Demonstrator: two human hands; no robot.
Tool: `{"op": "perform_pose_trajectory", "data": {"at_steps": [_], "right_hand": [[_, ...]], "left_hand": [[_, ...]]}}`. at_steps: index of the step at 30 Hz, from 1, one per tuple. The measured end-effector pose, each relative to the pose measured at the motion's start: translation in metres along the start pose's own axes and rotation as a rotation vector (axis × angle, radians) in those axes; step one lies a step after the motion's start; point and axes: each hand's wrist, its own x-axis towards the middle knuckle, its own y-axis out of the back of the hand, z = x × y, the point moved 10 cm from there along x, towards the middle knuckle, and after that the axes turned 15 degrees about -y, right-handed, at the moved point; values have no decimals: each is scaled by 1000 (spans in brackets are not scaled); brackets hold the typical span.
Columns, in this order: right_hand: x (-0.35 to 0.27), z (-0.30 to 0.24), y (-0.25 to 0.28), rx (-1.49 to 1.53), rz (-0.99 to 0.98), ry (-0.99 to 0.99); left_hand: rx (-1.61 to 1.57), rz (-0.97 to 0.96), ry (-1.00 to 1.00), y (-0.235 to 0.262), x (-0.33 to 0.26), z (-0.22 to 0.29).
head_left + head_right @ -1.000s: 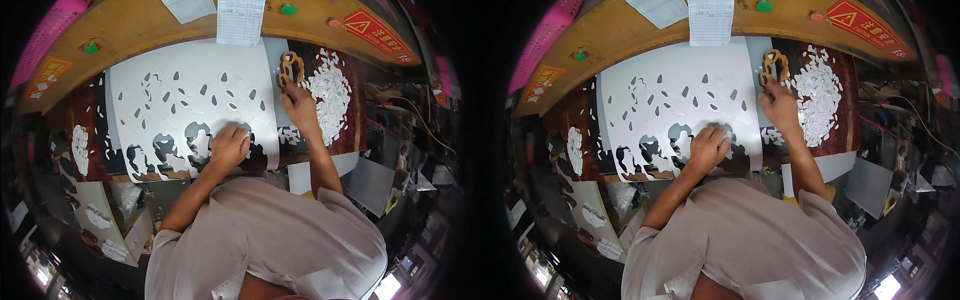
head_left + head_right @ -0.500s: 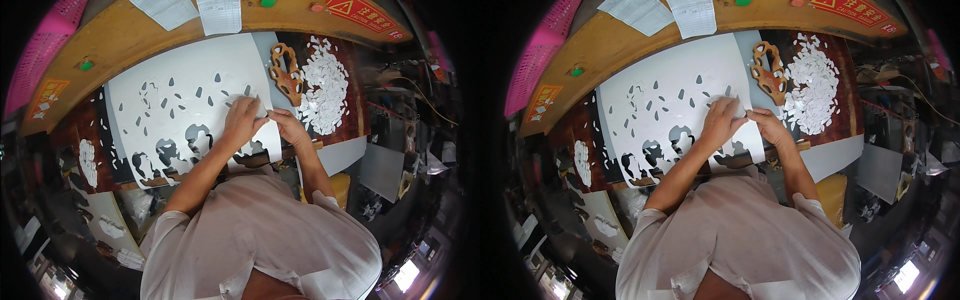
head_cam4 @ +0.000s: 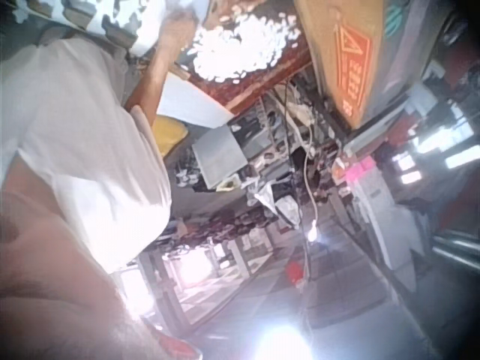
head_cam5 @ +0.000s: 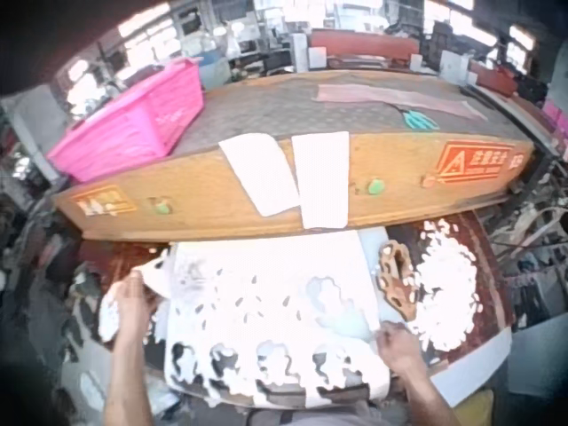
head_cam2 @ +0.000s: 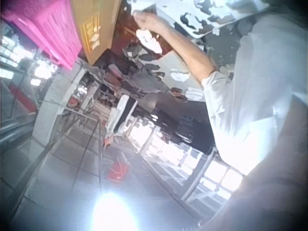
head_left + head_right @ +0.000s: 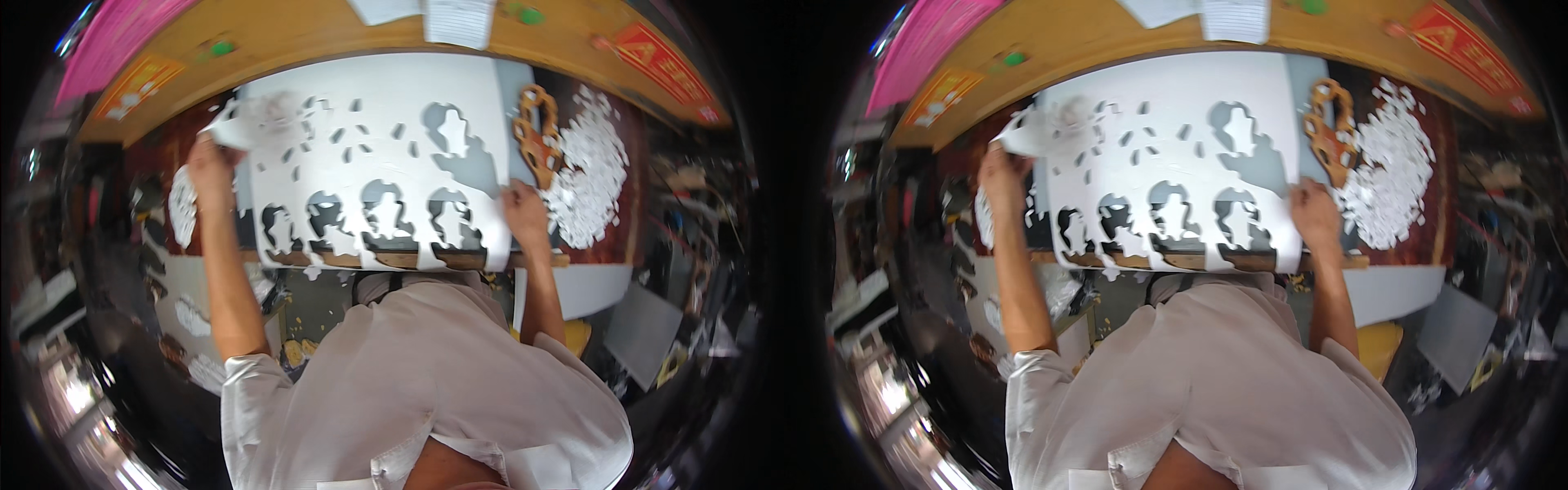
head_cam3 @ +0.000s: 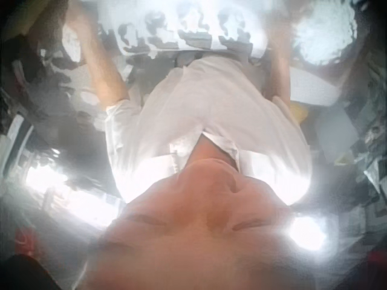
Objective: The person repeatedly picks up white paper cutouts from a light table, separates them, and stacks them into a growing pile. They also handle a brown cutout and move it aside. The person continues to sort and stack the white cutouts throughout the clip.
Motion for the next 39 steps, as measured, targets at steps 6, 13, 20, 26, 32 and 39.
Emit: {"op": "perform_pose_trajectory", "data": {"at_steps": [6, 13, 20, 26, 32, 39], "right_hand": [[-20, -120, 40, 636, -238, 228], [-115, -260, -25, 616, -418, 312], [-116, -255, -84, 960, -713, -119], [-134, -243, -118, 1207, -824, -325], [-148, -243, -135, 1197, -820, -313], [-154, -217, -112, 1199, -499, -277]], "left_hand": [[-383, -72, 307, -82, -64, 40], [-362, -270, 349, -147, -124, 42], [-375, -482, 337, -141, -131, 28], [-355, -596, 228, -124, -145, 2], [-349, -599, 319, -108, -152, -28], [-749, -376, 434, -124, -124, -43]]}}
